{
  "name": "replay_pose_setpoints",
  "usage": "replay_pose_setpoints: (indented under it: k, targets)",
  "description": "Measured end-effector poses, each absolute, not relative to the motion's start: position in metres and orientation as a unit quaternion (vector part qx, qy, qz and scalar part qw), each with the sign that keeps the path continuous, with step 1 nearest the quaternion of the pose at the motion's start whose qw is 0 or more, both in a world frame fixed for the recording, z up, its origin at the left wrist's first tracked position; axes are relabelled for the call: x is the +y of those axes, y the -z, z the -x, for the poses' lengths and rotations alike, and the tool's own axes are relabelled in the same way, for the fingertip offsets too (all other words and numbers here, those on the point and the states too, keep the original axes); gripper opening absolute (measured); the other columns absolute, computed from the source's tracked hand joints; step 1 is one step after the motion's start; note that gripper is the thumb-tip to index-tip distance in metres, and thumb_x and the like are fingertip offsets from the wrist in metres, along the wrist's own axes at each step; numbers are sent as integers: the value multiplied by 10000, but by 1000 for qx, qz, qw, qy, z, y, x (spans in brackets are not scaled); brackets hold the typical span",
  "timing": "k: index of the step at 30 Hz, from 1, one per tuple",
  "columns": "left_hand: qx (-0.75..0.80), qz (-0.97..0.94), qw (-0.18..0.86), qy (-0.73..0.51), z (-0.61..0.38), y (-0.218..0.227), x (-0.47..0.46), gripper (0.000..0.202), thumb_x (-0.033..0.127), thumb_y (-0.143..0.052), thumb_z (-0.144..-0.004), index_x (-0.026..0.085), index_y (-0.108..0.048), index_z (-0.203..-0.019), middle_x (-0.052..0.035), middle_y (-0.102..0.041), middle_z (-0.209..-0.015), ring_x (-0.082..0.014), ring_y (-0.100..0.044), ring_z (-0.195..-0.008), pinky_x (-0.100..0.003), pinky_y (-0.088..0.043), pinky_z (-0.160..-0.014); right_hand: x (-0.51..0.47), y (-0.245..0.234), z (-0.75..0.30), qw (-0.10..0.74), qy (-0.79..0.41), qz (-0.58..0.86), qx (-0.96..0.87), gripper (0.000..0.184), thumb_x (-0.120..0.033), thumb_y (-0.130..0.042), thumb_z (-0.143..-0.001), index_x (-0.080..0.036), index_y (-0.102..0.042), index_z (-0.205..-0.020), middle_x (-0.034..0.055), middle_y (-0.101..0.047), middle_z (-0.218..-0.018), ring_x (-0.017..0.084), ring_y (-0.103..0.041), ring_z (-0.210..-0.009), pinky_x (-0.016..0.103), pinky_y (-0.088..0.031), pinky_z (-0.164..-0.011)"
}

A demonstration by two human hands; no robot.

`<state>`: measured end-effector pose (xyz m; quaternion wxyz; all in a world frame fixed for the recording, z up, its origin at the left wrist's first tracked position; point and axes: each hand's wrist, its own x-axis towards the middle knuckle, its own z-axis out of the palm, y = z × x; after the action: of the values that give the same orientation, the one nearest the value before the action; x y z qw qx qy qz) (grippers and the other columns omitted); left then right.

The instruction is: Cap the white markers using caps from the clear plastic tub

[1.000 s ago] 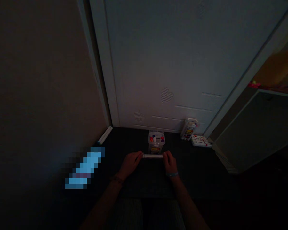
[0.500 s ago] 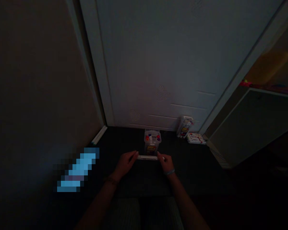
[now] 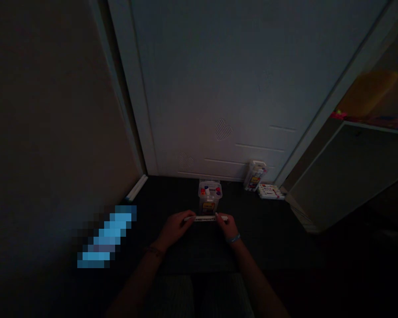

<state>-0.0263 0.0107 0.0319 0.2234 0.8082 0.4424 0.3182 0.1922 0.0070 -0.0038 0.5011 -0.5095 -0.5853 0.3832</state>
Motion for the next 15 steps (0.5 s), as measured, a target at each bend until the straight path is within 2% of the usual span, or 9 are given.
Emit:
replay_pose_setpoints:
  k: [4,7,15]
  targets:
    - [451,-814,222,-290,26,-30,11,297,433,-414,-842,234,-619,-924,5,-664,-857,-152,-600,-773,-227,-428,-711,6,5,-191,497,-400,510,-577,458,-551,-484,-762,-166,-455,-516,-54,-331,-466,70,-290,-447,207,-220,-422]
    - [462,-812,223,-279,26,-29,12,307,463,-470,-805,239,-633,-938,1,-670,-899,-165,-602,-817,-236,-430,-749,4,2,-191,501,-409,501,-575,466,-547,-475,-771,-172,-423,-499,-59,-318,-454,65,-281,-434,207,-206,-410]
    - [451,-806,221,-314,27,-22,13,307,460,-496,-792,234,-656,-926,-3,-685,-901,-177,-615,-824,-257,-450,-760,4,-1,-190,497,-406,508,-574,492,-571,-465,-765,-173,-433,-479,-51,-353,-428,65,-319,-412,200,-228,-400]
